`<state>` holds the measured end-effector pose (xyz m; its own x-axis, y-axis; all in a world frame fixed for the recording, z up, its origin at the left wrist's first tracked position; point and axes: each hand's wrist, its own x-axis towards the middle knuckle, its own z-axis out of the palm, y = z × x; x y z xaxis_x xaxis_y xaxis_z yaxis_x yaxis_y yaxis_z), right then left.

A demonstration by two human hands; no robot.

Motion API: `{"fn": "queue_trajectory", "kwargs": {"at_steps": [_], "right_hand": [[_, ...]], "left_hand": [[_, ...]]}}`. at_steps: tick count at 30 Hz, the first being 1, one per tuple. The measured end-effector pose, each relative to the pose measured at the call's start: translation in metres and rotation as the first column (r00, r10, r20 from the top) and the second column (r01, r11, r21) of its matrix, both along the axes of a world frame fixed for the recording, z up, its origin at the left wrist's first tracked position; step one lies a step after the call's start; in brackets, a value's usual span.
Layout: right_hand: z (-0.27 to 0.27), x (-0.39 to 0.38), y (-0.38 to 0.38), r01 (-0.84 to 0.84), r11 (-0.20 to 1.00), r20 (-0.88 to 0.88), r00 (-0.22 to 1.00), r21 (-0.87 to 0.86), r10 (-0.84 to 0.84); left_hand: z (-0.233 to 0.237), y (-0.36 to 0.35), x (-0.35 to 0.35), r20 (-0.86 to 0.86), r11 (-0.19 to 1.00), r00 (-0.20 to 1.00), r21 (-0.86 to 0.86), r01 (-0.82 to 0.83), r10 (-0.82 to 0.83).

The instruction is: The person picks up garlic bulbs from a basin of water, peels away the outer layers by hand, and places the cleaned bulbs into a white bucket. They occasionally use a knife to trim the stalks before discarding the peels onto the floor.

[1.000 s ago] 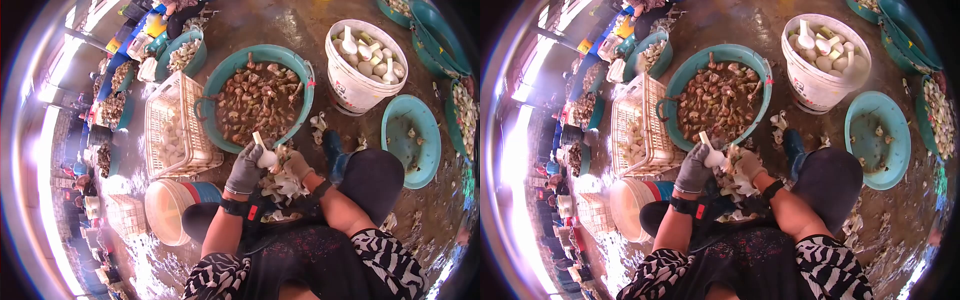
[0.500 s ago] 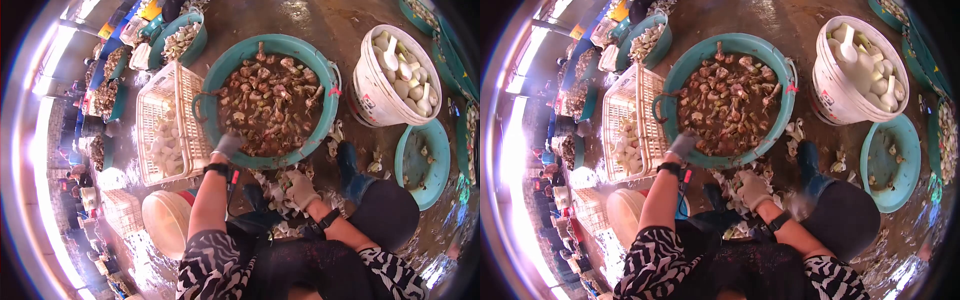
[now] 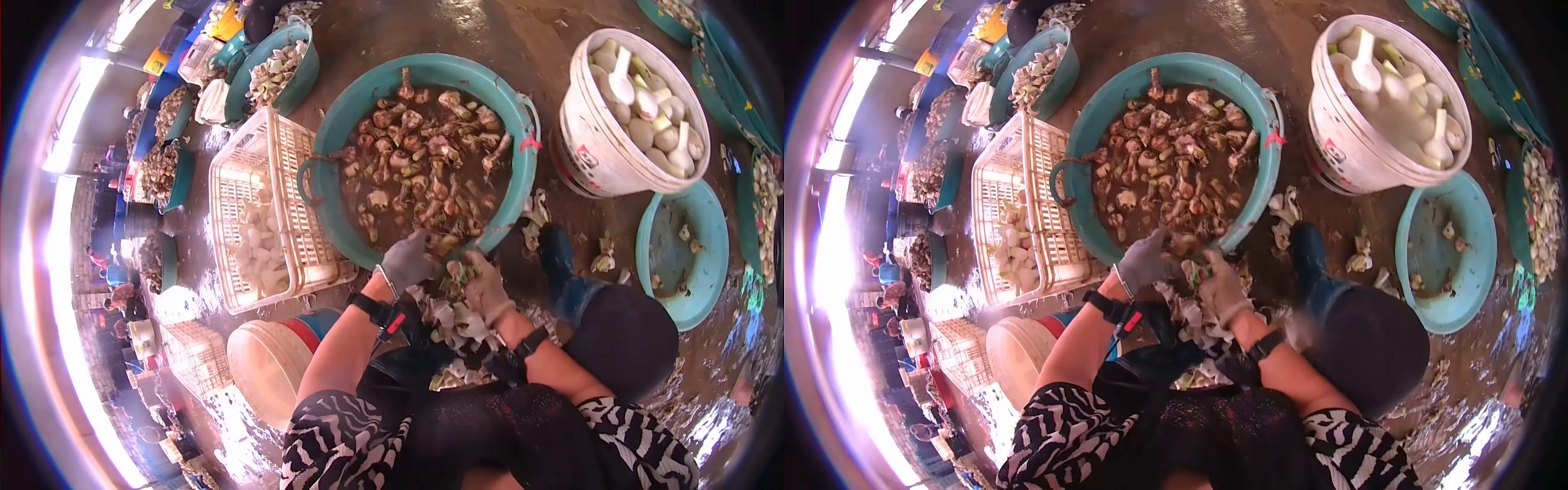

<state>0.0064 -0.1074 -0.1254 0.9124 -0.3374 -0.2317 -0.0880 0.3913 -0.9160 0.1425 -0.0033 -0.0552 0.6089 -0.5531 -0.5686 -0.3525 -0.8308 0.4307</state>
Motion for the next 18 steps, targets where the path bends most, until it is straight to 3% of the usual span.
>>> {"fn": "queue_trajectory", "kwargs": {"at_steps": [1, 2, 4, 5, 6, 8, 11, 12, 15, 16, 18], "right_hand": [[0.001, 0.001, -0.003, -0.008, 0.996, 0.041, 0.999, -0.084, 0.011], [-0.003, 0.000, -0.005, -0.018, 0.997, 0.045, 0.999, 0.081, 0.014], [-0.010, -0.005, -0.012, -0.043, 0.917, 0.064, 0.998, 0.396, 0.019], [-0.013, -0.009, -0.015, -0.033, 0.921, 0.037, 0.999, 0.388, 0.020], [-0.011, -0.011, -0.017, -0.026, 0.924, 0.012, 1.000, 0.382, 0.023], [-0.007, -0.017, -0.018, -0.099, 0.935, 0.058, 0.995, 0.340, 0.084], [0.051, -0.032, -0.027, -0.183, 0.949, -0.057, 0.977, 0.258, 0.204], [0.047, -0.035, -0.029, -0.231, 0.955, 0.010, 0.972, 0.184, 0.233], [0.034, -0.041, -0.031, -0.273, 0.962, 0.117, 0.955, -0.007, 0.272], [0.035, -0.041, -0.028, -0.244, 0.969, 0.102, 0.964, -0.041, 0.247], [0.037, -0.045, -0.025, -0.189, 0.975, 0.115, 0.973, -0.120, 0.202]], "left_hand": [[0.006, -0.003, -0.016, 0.095, 0.996, 0.992, -0.001, 0.087, -0.086], [0.012, -0.008, -0.029, -0.026, 0.996, 0.998, -0.063, 0.055, -0.057], [0.018, -0.002, -0.053, 0.093, 0.956, 0.993, -0.277, 0.101, -0.078], [0.022, 0.003, -0.065, 0.154, 0.917, 0.985, -0.376, 0.131, -0.077], [0.026, 0.002, -0.076, 0.090, 0.911, 0.996, -0.411, 0.031, 0.007], [0.031, 0.006, -0.087, 0.139, 0.897, 0.990, -0.440, 0.038, 0.026], [0.030, 0.015, -0.096, 0.227, 0.882, 0.974, -0.463, 0.086, 0.024], [0.030, 0.016, -0.098, 0.259, 0.877, 0.966, -0.467, 0.111, 0.016], [0.051, 0.013, -0.111, -0.138, 0.780, 0.973, -0.581, -0.231, 0.185], [0.048, 0.016, -0.110, -0.423, 0.671, 0.874, -0.578, -0.464, 0.239], [0.031, 0.027, -0.100, -0.863, 0.417, 0.462, -0.350, -0.839, 0.203]]}}
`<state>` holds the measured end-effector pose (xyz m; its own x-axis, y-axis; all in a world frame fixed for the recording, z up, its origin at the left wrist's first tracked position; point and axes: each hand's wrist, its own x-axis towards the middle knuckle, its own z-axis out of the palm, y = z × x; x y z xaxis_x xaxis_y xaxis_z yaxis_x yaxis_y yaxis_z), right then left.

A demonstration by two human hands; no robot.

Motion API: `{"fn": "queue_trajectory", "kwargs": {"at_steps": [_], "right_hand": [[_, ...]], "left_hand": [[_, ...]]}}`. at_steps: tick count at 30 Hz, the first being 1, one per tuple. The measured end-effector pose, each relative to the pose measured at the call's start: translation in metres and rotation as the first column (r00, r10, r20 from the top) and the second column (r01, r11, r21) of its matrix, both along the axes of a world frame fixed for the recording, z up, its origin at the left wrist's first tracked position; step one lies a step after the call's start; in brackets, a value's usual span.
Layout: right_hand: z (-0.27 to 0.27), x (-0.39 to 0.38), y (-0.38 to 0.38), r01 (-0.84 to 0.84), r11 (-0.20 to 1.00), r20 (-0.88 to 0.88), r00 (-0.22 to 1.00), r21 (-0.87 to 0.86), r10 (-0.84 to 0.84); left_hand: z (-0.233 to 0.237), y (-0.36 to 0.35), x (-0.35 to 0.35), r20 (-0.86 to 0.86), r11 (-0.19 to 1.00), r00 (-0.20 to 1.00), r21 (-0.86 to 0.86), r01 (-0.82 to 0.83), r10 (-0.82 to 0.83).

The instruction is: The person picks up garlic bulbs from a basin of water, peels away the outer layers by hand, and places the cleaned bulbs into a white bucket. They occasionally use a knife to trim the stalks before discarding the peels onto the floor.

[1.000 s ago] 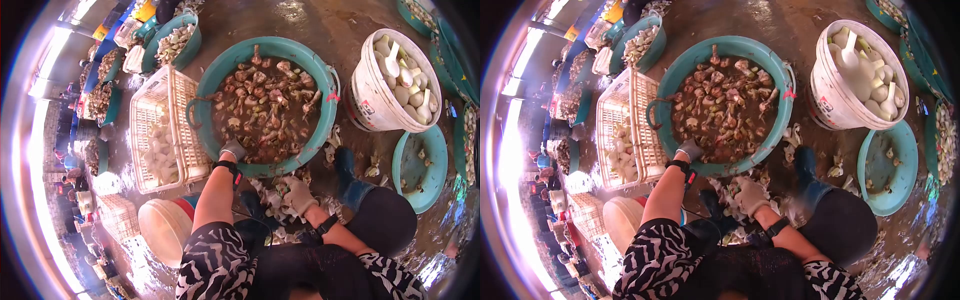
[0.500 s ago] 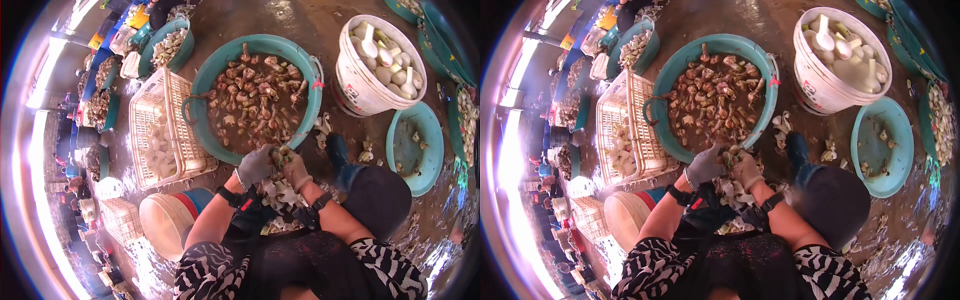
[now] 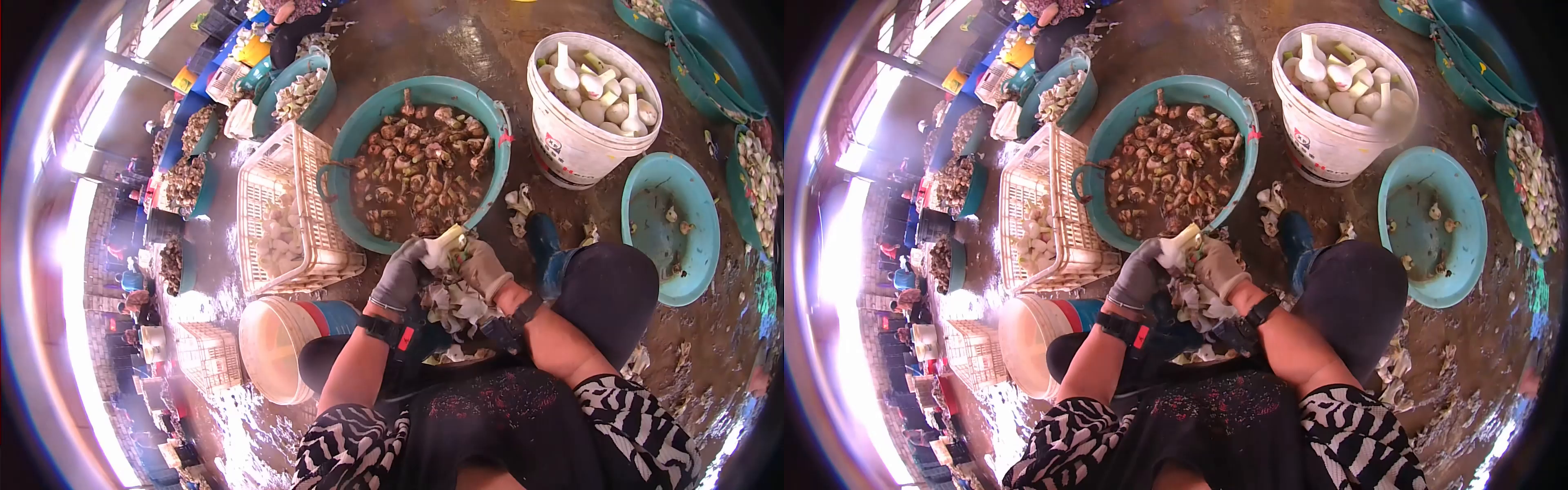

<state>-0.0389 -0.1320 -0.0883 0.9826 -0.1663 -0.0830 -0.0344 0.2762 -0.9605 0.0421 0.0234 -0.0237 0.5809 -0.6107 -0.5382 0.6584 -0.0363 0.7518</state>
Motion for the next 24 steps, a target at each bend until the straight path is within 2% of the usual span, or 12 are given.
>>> {"fn": "queue_trajectory", "kwargs": {"at_steps": [3, 4, 7, 11, 14, 15, 16, 17, 18, 19, 21, 24], "right_hand": [[0.005, -0.006, 0.001, 0.041, 0.999, 0.045, 0.998, 0.030, -0.042], [0.008, -0.005, -0.001, 0.031, 0.990, 0.016, 0.999, 0.135, -0.033], [0.009, -0.005, -0.003, 0.078, 0.935, -0.077, 0.996, 0.345, -0.054], [-0.001, -0.001, -0.001, 0.128, 0.895, -0.102, 0.990, 0.428, -0.093], [-0.009, -0.002, 0.001, 0.030, 0.869, -0.104, 0.994, 0.495, 0.026], [-0.005, -0.003, 0.001, 0.002, 0.913, -0.052, 0.998, 0.409, 0.021], [-0.002, -0.005, 0.002, -0.021, 0.948, 0.000, 1.000, 0.319, 0.022], [0.001, -0.008, 0.003, -0.036, 0.973, 0.048, 0.998, 0.228, 0.026], [0.005, -0.013, -0.006, -0.166, 0.983, 0.069, 0.985, 0.079, 0.161], [-0.011, -0.012, -0.005, -0.171, 0.984, 0.060, 0.984, 0.046, 0.168], [-0.068, -0.008, 0.013, -0.188, 0.982, 0.035, 0.981, -0.024, 0.189], [-0.006, -0.012, 0.007, -0.139, 0.985, -0.023, 0.990, 0.104, 0.143]], "left_hand": [[-0.011, -0.006, -0.012, -0.129, 0.981, 0.981, -0.114, -0.158, 0.143], [-0.007, 0.000, -0.011, -0.064, 0.994, 0.998, -0.105, -0.013, 0.006], [0.012, -0.012, -0.031, 0.406, 0.973, 0.905, 0.227, 0.034, -0.126], [0.018, -0.017, -0.028, 0.268, 0.985, 0.955, 0.076, -0.152, 0.127], [-0.022, -0.008, -0.005, 0.570, 0.900, 0.821, 0.355, -0.254, 0.007], [-0.019, -0.013, -0.003, 0.650, 0.852, 0.758, 0.427, -0.302, -0.056], [-0.020, -0.019, -0.013, 0.917, 0.797, 0.313, 0.375, -0.474, -0.246], [-0.019, -0.022, -0.020, 0.945, 0.874, -0.008, 0.298, -0.384, -0.326], [0.009, -0.029, -0.035, 0.822, 0.921, 0.545, 0.326, -0.213, -0.164], [0.028, -0.032, -0.045, 0.383, 0.967, 0.923, 0.247, -0.062, -0.039], [0.004, -0.021, -0.028, 0.285, 0.976, 0.957, 0.217, -0.011, -0.053], [-0.018, -0.014, -0.018, 0.159, 0.997, 0.987, 0.068, -0.037, 0.026]]}}
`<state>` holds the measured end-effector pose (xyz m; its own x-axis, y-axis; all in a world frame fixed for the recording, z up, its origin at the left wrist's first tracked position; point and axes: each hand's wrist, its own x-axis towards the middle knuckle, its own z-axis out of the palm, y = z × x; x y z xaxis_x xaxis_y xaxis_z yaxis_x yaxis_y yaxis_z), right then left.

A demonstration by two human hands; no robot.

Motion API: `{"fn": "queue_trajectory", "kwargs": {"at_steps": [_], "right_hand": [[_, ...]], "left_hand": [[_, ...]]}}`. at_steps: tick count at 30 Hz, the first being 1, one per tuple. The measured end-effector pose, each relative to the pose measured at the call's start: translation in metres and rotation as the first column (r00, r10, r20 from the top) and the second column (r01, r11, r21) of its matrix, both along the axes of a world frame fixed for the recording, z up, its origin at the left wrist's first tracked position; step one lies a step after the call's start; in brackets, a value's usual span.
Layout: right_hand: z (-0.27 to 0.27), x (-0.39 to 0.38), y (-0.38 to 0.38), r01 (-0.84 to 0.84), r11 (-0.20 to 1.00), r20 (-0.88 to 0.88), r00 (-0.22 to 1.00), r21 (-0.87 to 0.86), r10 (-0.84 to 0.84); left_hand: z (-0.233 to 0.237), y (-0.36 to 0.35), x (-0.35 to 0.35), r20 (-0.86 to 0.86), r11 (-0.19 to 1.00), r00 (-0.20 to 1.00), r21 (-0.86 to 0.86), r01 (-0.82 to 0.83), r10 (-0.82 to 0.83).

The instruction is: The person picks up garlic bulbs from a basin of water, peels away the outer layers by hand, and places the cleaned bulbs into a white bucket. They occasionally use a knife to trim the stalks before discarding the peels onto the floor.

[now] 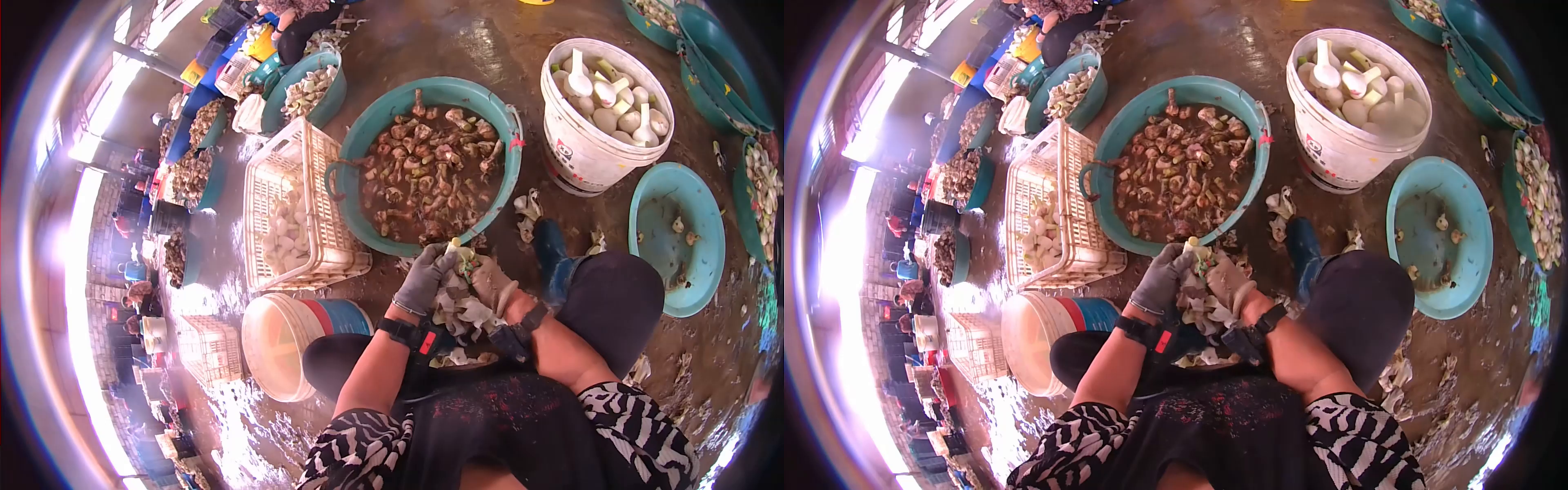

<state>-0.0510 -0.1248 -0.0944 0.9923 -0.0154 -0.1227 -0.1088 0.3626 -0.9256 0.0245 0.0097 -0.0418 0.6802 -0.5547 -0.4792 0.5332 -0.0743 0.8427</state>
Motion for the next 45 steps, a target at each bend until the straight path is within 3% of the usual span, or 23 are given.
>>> {"fn": "queue_trajectory", "kwargs": {"at_steps": [1, 2, 5, 8, 10, 13, 14, 17, 18, 19, 20, 21, 22, 23, 25, 29, 31, 32, 34, 38, 42, 44, 45], "right_hand": [[0.028, -0.001, -0.005, 0.034, 0.996, -0.044, 0.999, 0.078, -0.031], [0.026, 0.003, -0.009, 0.030, 0.892, -0.163, 0.985, 0.451, 0.049], [0.015, 0.016, -0.013, 0.014, 0.972, -0.227, 0.973, 0.236, 0.042], [-0.044, 0.025, -0.016, 0.023, 0.941, -0.275, 0.954, -0.339, -0.122], [-0.036, 0.026, -0.017, -0.054, 0.840, -0.361, 0.916, -0.540, -0.174], [-0.037, 0.019, 0.006, -0.522, 0.387, -0.549, 0.834, -0.760, 0.048], [-0.035, 0.017, 0.012, -0.542, 0.271, -0.535, 0.838, -0.796, 0.105], [-0.007, 0.033, 0.020, -0.286, 0.262, -0.314, 0.947, -0.921, -0.071], [0.002, 0.045, 0.013, -0.296, 0.423, -0.336, 0.942, -0.857, -0.021], [-0.011, 0.046, 0.015, -0.179, 0.742, -0.286, 0.958, -0.646, -0.019], [-0.034, 0.048, 0.018, -0.033, 0.943, -0.237, 0.970, -0.332, -0.049], [-0.040, 0.051, 0.018, 0.113, 0.993, -0.194, 0.976, 0.037, -0.104], [-0.044, 0.051, 0.024, 0.190, 0.973, -0.101, 0.974, -0.132, -0.203], [-0.048, 0.048, 0.021, 0.206, 0.974, -0.151, 0.964, -0.094, -0.218], [-0.041, 0.044, 0.019, 0.228, 0.974, -0.257, 0.940, -0.009, -0.222], [-0.056, 0.044, 0.019, 0.222, 0.950, -0.197, 0.944, -0.220, -0.266], [-0.049, 0.043, 0.017, 0.177, 0.970, -0.261, 0.941, -0.164, -0.216], [-0.039, 0.043, 0.017, 0.165, 0.986, -0.328, 0.930, -0.032, -0.166], [-0.058, 0.041, 0.023, 0.185, 0.974, -0.250, 0.945, -0.131, -0.213], [-0.046, 0.042, 0.011, 0.044, 0.958, -0.389, 0.908, -0.283, -0.157], [-0.043, 0.048, 0.009, 0.106, 0.921, -0.310, 0.922, -0.375, -0.232], [-0.051, 0.045, 0.011, 0.202, 0.885, -0.173, 0.940, -0.419, -0.296], [-0.057, 0.045, 0.012, 0.287, 0.945, -0.209, 0.925, -0.158, -0.317]], "left_hand": [[-0.004, 0.000, 0.000, -0.046, 0.998, 0.999, -0.064, -0.029, 0.026], [-0.006, -0.001, 0.001, -0.150, 0.960, 0.988, -0.267, -0.085, 0.045], [-0.021, 0.004, 0.008, -0.341, 0.907, 0.916, -0.282, -0.314, 0.212], [-0.026, 0.016, 0.027, -0.307, 0.872, 0.929, -0.374, -0.318, 0.207], [-0.005, 0.021, 0.035, -0.249, 0.862, 0.934, -0.380, -0.336, 0.255], [0.026, 0.038, 0.063, -0.057, 0.875, 0.937, -0.341, -0.343, 0.345], [0.029, 0.049, 0.077, 0.015, 0.886, 0.930, -0.308, -0.346, 0.368], [0.029, 0.052, 0.097, 0.197, 0.926, 0.905, -0.111, -0.362, 0.378], [0.023, 0.045, 0.094, 0.205, 0.928, 0.905, -0.073, -0.366, 0.373], [0.017, 0.037, 0.092, 0.208, 0.932, 0.909, -0.040, -0.360, 0.360], [0.010, 0.034, 0.089, 0.159, 0.948, 0.935, -0.039, -0.315, 0.318], [0.010, 0.029, 0.091, 0.198, 0.933, 0.913, -0.022, -0.360, 0.357], [0.012, 0.028, 0.094, 0.240, 0.914, 0.886, -0.007, -0.407, 0.396], [0.018, 0.029, 0.101, 0.288, 0.890, 0.853, 0.006, -0.456, 0.435], [0.051, 0.043, 0.128, 0.077, 0.740, 0.801, -0.441, -0.507, 0.594], [0.006, 0.083, 0.185, 0.253, 0.846, 0.822, -0.322, -0.426, 0.510], [-0.050, 0.056, 0.200, 0.523, 0.877, 0.847, 0.358, -0.320, 0.096], [-0.070, 0.035, 0.198, 0.338, 0.865, 0.939, 0.449, -0.225, 0.069], [-0.133, 0.023, 0.210, 0.391, 0.502, 0.688, 0.864, -0.046, -0.611], [-0.139, -0.009, 0.214, 0.070, 0.226, 0.706, 0.965, 0.131, -0.705], [-0.109, 0.003, 0.215, 0.203, 0.406, 0.688, 0.902, 0.144, -0.696], [-0.086, 0.018, 0.201, 0.174, 0.758, 0.924, 0.631, 0.162, -0.341], [-0.065, 0.024, 0.192, 0.099, 0.886, 0.985, 0.457, 0.082, -0.142]]}}
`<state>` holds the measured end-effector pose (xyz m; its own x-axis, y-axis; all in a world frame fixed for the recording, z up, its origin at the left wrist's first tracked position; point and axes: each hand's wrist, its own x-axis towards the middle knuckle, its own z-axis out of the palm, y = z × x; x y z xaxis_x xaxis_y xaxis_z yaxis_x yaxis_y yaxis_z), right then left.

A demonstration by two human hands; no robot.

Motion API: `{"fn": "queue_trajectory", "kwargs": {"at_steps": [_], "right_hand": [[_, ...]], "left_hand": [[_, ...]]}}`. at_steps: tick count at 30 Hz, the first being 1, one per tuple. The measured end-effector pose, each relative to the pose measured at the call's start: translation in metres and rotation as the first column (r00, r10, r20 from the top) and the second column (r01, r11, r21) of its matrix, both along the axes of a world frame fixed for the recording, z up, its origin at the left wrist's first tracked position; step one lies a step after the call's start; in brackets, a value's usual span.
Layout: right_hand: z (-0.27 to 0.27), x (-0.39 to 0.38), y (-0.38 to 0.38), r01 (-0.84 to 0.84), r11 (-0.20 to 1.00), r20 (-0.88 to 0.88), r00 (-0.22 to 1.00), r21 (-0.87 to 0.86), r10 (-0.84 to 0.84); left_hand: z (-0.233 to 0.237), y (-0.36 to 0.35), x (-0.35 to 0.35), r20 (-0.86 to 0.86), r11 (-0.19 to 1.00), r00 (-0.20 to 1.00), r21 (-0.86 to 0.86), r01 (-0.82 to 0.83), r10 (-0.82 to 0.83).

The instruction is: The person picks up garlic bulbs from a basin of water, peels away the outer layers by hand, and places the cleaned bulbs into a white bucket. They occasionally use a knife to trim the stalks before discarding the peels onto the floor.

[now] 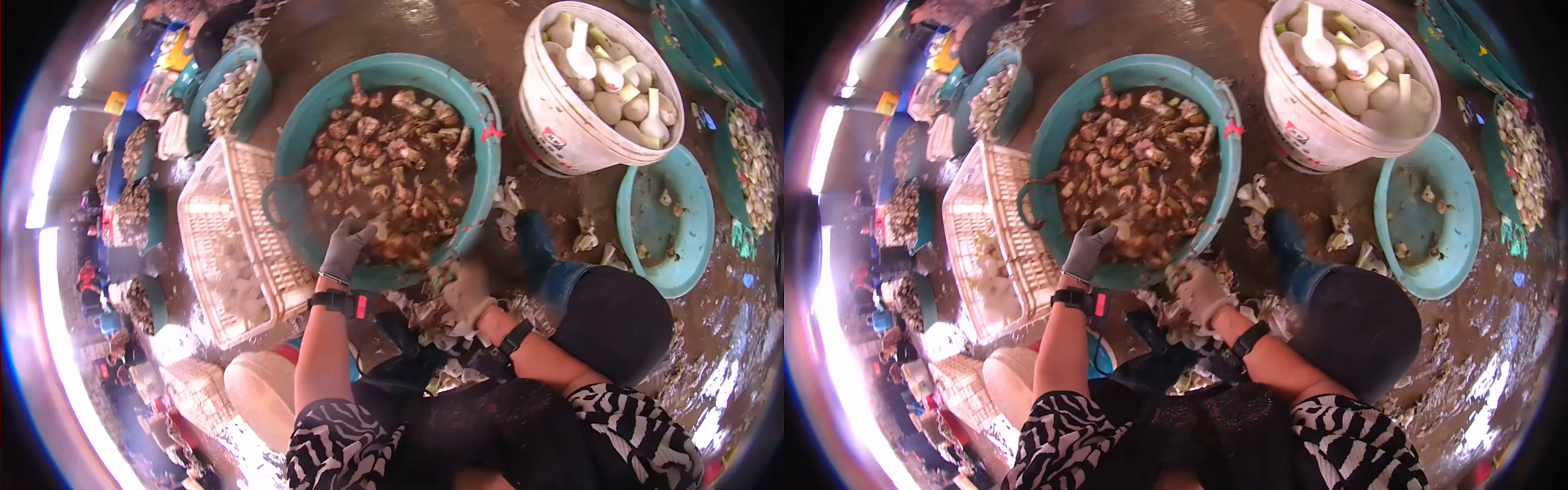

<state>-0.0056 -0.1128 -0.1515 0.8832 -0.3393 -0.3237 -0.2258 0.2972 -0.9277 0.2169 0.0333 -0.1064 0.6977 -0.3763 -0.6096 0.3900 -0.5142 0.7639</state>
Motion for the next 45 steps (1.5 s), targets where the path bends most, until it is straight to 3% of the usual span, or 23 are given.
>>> {"fn": "queue_trajectory", "kwargs": {"at_steps": [2, 6, 9, 13, 16, 20, 22, 24, 26, 27, 28, 30, 32, 34, 35, 36, 37, 38, 39, 41, 43, 44, 45], "right_hand": [[-0.015, 0.005, 0.006, 0.104, 0.849, 0.048, 0.988, 0.518, -0.150], [0.061, 0.008, -0.010, 0.096, 0.714, -0.180, 0.983, 0.694, 0.043], [0.066, 0.006, -0.007, -0.023, 0.587, -0.012, 0.998, 0.809, 0.055], [0.074, -0.001, -0.017, -0.049, 0.721, 0.082, 0.997, 0.691, -0.010], [0.082, -0.007, -0.024, 0.027, 0.895, 0.068, 0.996, 0.444, -0.063], [0.097, -0.015, -0.030, -0.033, 0.909, 0.039, 0.999, 0.414, 0.018], [0.099, -0.019, -0.034, -0.063, 0.885, 0.047, 0.998, 0.462, 0.047], [0.105, -0.022, -0.034, -0.141, 0.941, 0.042, 0.990, 0.309, 0.134], [0.104, -0.023, -0.033, -0.221, 0.972, 0.127, 0.969, 0.079, 0.211], [0.088, -0.020, -0.034, -0.234, 0.968, 0.204, 0.947, -0.088, 0.247], [0.041, -0.008, -0.034, -0.270, 0.833, 0.149, 0.912, -0.484, 0.382], [0.082, -0.026, -0.034, -0.166, 0.930, 0.255, 0.932, -0.328, 0.257], [0.091, -0.032, -0.033, -0.149, 0.934, 0.200, 0.954, -0.324, 0.222], [0.061, -0.026, -0.024, -0.176, 0.983, 0.253, 0.950, -0.046, 0.182], [0.013, -0.004, 0.003, -0.103, 0.995, 0.457, 0.885, 0.006, 0.089], [0.008, -0.001, 0.012, -0.017, 0.983, 0.367, 0.926, -0.181, 0.083], [0.022, -0.012, 0.003, -0.065, 0.981, 0.265, 0.958, -0.186, 0.113], [0.039, -0.022, -0.002, -0.110, 0.977, 0.161, 0.977, -0.182, 0.140], [0.045, -0.021, -0.004, -0.080, 0.994, 0.240, 0.966, -0.068, 0.094], [0.044, -0.018, -0.015, -0.140, 0.950, 0.242, 0.968, 0.278, 0.072], [0.046, -0.018, -0.019, -0.142, 0.922, 0.235, 0.970, 0.359, 0.057], [0.047, -0.017, -0.017, -0.118, 0.955, 0.226, 0.973, 0.272, 0.056], [0.052, -0.018, -0.014, -0.095, 0.978, 0.218, 0.975, 0.184, 0.054]], "left_hand": [[0.026, 0.002, -0.025, -0.079, 0.938, 0.991, -0.321, -0.130, 0.110], [0.048, -0.008, -0.070, -0.304, 0.662, 0.952, -0.720, -0.208, -0.031], [0.062, -0.020, -0.110, -0.396, 0.604, 0.910, -0.757, -0.250, -0.120], [0.083, -0.019, -0.130, -0.305, 0.732, 0.943, -0.672, -0.116, -0.131], [0.111, -0.029, -0.154, -0.102, 0.924, 0.995, -0.383, -0.027, -0.013], [0.092, -0.029, -0.180, 0.483, 0.967, 0.855, -0.058, 0.246, -0.189], [0.104, -0.032, -0.184, 0.426, 0.968, 0.889, -0.097, 0.230, -0.169], [0.103, -0.030, -0.189, 0.362, 0.965, 0.924, -0.177, 0.195, -0.121], [0.107, -0.022, -0.191, 0.468, 0.968, 0.862, -0.050, 0.244, -0.193], [0.106, -0.025, -0.190, 0.517, 0.958, 0.821, -0.009, 0.288, -0.242], [0.115, -0.033, -0.194, 0.485, 0.965, 0.847, -0.021, 0.261, -0.219], [0.121, -0.034, -0.203, 0.326, 0.980, 0.939, -0.127, 0.155, -0.106], [0.133, -0.040, -0.209, 0.349, 0.979, 0.932, -0.135, 0.154, -0.099], [0.121, -0.039, -0.209, -0.024, 0.874, 0.978, -0.445, -0.196, 0.207], [0.115, -0.030, -0.200, -0.271, 0.819, 0.959, -0.530, -0.220, 0.083], [0.107, -0.017, -0.186, -0.485, 0.760, 0.872, -0.591, -0.272, -0.065], [0.096, -0.009, -0.182, -0.651, 0.701, 0.725, -0.625, -0.343, -0.225], [0.075, -0.001, -0.184, -0.553, 0.738, 0.825, -0.604, -0.301, -0.116], [0.049, 0.003, -0.184, -0.429, 0.770, 0.903, -0.581, -0.263, -0.015], [0.097, -0.028, -0.209, -0.257, 0.806, 0.963, -0.552, -0.214, 0.080], [0.109, -0.035, -0.215, -0.065, 0.919, 0.993, -0.376, -0.119, 0.102], [0.110, -0.037, -0.215, 0.037, 0.958, 0.994, -0.273, -0.086, 0.100], [0.090, -0.028, -0.202, -0.092, 0.908, 0.987, -0.389, -0.158, 0.132]]}}
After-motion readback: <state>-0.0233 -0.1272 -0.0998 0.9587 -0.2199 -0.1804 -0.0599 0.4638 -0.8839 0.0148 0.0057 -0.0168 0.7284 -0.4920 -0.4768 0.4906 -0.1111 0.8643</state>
